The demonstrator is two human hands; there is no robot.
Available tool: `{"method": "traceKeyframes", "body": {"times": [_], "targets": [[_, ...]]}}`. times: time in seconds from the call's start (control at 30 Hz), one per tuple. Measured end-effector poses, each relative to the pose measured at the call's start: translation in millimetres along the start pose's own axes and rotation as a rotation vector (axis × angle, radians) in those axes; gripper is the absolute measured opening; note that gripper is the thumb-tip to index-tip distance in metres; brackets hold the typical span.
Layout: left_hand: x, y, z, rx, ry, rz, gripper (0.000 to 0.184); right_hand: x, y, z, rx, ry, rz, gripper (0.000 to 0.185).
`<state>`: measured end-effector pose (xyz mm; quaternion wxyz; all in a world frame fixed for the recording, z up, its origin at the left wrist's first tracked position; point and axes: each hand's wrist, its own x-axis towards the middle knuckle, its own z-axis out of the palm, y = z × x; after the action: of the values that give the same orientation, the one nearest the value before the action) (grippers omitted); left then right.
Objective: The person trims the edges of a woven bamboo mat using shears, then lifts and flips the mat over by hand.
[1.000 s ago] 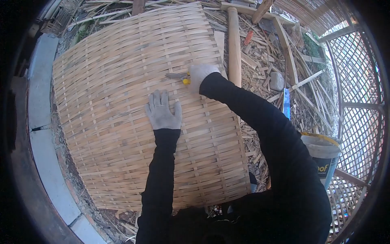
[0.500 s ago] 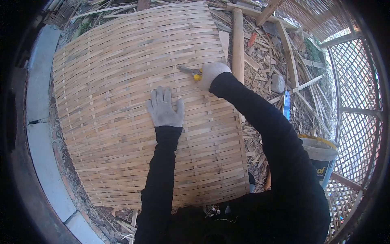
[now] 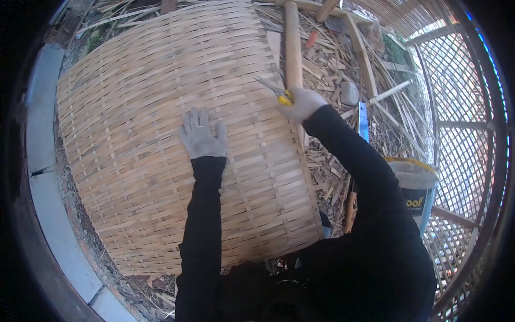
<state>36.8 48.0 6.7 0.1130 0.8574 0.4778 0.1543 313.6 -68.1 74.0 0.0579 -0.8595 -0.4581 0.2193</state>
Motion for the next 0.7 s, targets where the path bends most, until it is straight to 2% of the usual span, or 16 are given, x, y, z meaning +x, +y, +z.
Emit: {"method": "traceKeyframes", "body": {"times": [0.07,0.13,0.2,0.3,0.43,0.53,0.7], "targets": [[0,0,-1,-0.001,0.016,0.014,0.058,-30,21,-12,-0.101,-0.024,0.035,0.049],[2,0,0,0.008,0.035,0.025,0.057,-65,32,-19,-0.126,-0.021,-0.019,0.045],[0,1,1,0.029,0.053,0.036,0.056,-91,36,-16,-0.24,-0.118,0.035,0.045],[0,4,-2,0.032,0.046,0.04,0.055,-119,31,-2,-0.313,-0.098,0.026,0.043],[-2,2,3,0.06,0.064,0.059,0.055,-111,36,26,-0.255,-0.049,0.117,0.041],[-4,1,7,0.092,0.079,0.08,0.056,-107,37,23,-0.244,-0.052,0.074,0.04],[-13,-6,14,0.127,0.058,0.126,0.058,-101,39,10,-0.137,0.041,0.147,0.043]]}}
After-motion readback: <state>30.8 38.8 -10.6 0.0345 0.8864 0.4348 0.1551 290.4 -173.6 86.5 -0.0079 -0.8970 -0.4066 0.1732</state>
